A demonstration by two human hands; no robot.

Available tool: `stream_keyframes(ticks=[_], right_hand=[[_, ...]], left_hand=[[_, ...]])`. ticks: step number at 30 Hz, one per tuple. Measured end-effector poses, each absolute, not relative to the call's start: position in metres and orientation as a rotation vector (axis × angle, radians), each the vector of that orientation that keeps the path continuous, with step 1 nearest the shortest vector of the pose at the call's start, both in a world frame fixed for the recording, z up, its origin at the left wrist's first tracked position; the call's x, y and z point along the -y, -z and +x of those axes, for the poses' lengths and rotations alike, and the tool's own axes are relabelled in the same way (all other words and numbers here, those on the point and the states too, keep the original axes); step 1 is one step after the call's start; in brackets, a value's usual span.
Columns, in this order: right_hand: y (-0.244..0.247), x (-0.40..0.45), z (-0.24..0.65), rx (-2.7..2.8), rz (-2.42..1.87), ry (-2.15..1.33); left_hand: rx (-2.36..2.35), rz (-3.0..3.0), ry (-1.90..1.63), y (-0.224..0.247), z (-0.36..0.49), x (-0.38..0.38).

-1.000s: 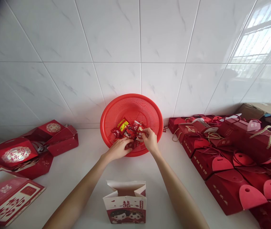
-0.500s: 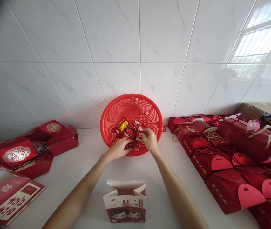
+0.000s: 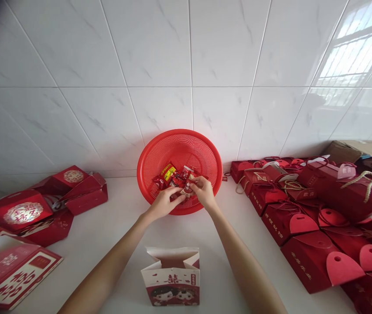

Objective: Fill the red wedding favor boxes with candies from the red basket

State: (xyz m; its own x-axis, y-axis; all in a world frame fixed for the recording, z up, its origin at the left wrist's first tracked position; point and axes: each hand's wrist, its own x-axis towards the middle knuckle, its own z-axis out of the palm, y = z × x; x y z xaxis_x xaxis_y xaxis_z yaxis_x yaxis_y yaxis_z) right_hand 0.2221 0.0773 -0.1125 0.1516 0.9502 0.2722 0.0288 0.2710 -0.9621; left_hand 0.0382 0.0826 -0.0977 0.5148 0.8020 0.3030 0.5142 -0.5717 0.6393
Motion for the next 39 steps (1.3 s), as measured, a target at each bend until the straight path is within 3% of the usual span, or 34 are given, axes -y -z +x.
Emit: stream_keyframes(ticks=[12,18,24,30,39], right_hand=[[0.110,-0.074,0.217,1.275,-1.055,-0.904],[0.108,-0.078,0.233,1.151,-1.222,-0.614],[0.105,-0.079,0.243,1.183,-1.296,-0.483],[0.107,-0.078,0.239,1.326,-1.336,-0.431],[0.110,-0.077,0.229,1.501,-1.402,-0.381]], left_hand=[[-0.989,1.973,-0.985,0.114,0.043,-0.093],[-1.219,2.208,-1.073,0.107,0.028,-0.102],[-1.402,2.353,-0.940,0.091,0.011,-0.105],[-1.367,2.394,-0.839,0.093,0.012,-0.106],[-1.193,2.385,-0.986,0.096,0.001,-0.114]])
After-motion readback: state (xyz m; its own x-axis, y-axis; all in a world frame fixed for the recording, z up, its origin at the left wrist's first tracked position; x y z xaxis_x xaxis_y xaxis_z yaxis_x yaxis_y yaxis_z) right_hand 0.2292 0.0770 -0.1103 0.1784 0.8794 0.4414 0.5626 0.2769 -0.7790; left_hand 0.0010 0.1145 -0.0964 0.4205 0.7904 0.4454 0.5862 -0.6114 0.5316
